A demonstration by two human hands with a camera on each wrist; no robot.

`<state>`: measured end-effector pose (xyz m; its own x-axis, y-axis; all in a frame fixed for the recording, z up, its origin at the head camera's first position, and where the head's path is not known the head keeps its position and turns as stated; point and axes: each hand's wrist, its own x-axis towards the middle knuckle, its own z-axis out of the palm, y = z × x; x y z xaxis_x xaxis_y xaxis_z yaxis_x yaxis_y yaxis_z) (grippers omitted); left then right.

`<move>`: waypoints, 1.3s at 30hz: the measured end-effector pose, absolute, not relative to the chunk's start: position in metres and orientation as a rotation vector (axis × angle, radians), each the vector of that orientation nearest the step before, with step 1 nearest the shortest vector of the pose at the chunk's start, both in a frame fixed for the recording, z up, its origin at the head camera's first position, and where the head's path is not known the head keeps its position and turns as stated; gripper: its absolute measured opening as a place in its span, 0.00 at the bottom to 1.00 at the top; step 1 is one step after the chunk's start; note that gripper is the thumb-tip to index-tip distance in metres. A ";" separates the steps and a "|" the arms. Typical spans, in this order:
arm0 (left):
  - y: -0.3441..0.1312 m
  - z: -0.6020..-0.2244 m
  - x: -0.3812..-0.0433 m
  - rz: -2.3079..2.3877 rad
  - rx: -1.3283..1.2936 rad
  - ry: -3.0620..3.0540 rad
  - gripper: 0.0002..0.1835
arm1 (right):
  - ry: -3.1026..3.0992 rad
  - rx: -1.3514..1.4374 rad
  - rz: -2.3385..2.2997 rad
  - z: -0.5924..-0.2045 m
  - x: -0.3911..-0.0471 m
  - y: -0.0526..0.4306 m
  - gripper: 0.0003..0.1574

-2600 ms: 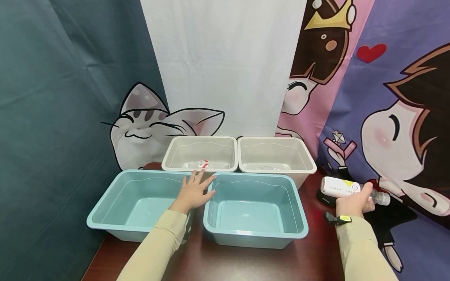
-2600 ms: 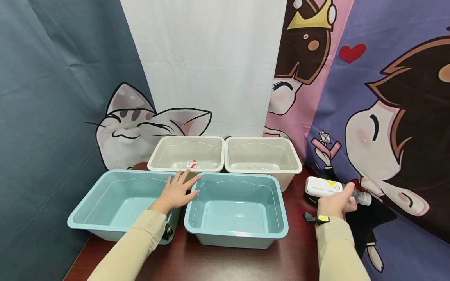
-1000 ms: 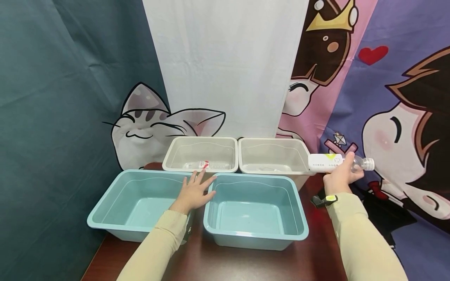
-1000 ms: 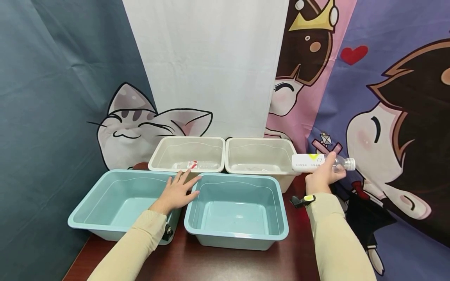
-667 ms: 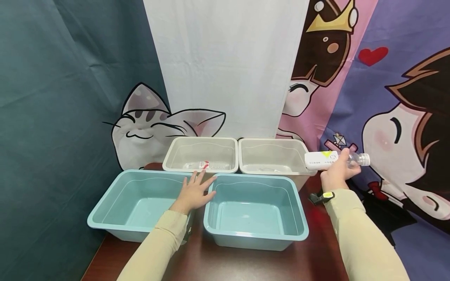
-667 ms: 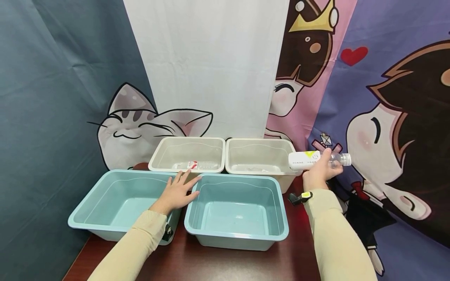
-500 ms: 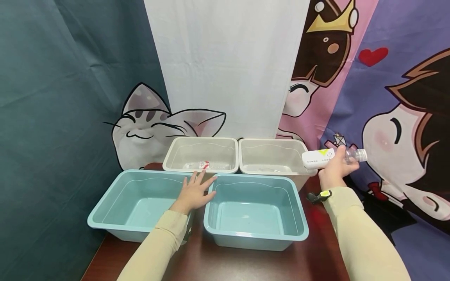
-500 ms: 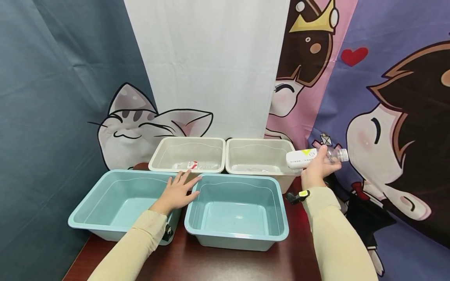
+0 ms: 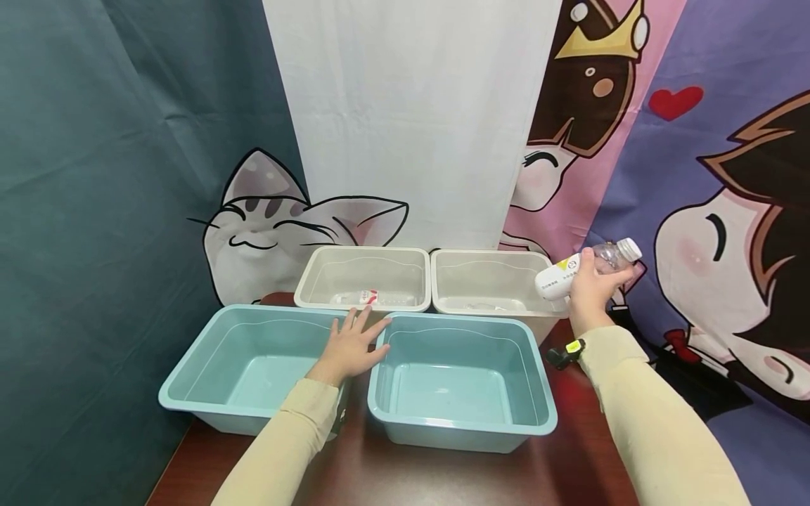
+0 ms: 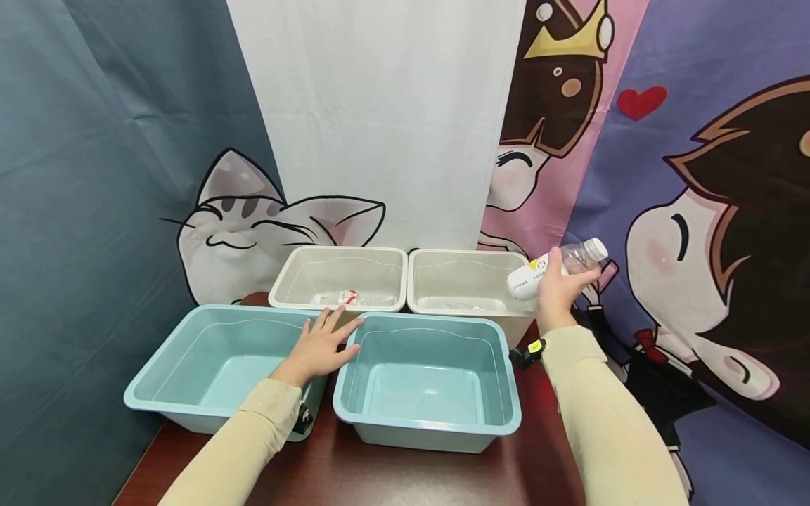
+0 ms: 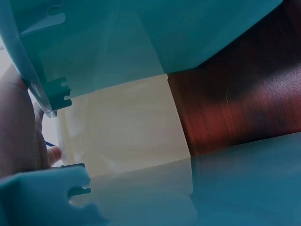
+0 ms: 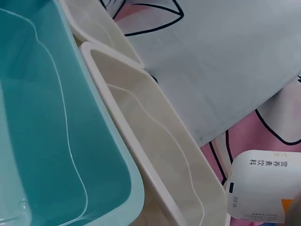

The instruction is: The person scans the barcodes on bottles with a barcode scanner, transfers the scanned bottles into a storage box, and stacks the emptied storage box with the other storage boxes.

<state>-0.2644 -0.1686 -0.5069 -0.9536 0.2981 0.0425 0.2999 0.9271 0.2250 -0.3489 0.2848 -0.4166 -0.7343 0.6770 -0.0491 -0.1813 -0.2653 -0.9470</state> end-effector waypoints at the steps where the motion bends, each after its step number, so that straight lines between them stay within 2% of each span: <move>1: -0.169 -0.507 -0.265 -0.366 -0.477 -3.075 0.34 | -1.496 -0.630 2.009 -0.417 -0.350 0.284 0.65; 8: -0.168 -0.506 -0.264 -0.353 -0.479 -3.078 0.34 | -1.694 -0.558 1.851 -0.420 -0.352 0.278 0.57; 14: -0.168 -0.505 -0.263 -0.358 -0.478 -3.084 0.34 | -1.784 -0.445 1.816 -0.419 -0.352 0.272 0.56; 23: -0.168 -0.505 -0.264 -0.351 -0.481 -3.080 0.34 | -1.915 -0.317 1.673 -0.420 -0.355 0.262 0.50; 39: -0.168 -0.507 -0.264 -0.388 -0.474 -3.060 0.33 | -2.058 -0.269 1.558 -0.425 -0.352 0.255 0.50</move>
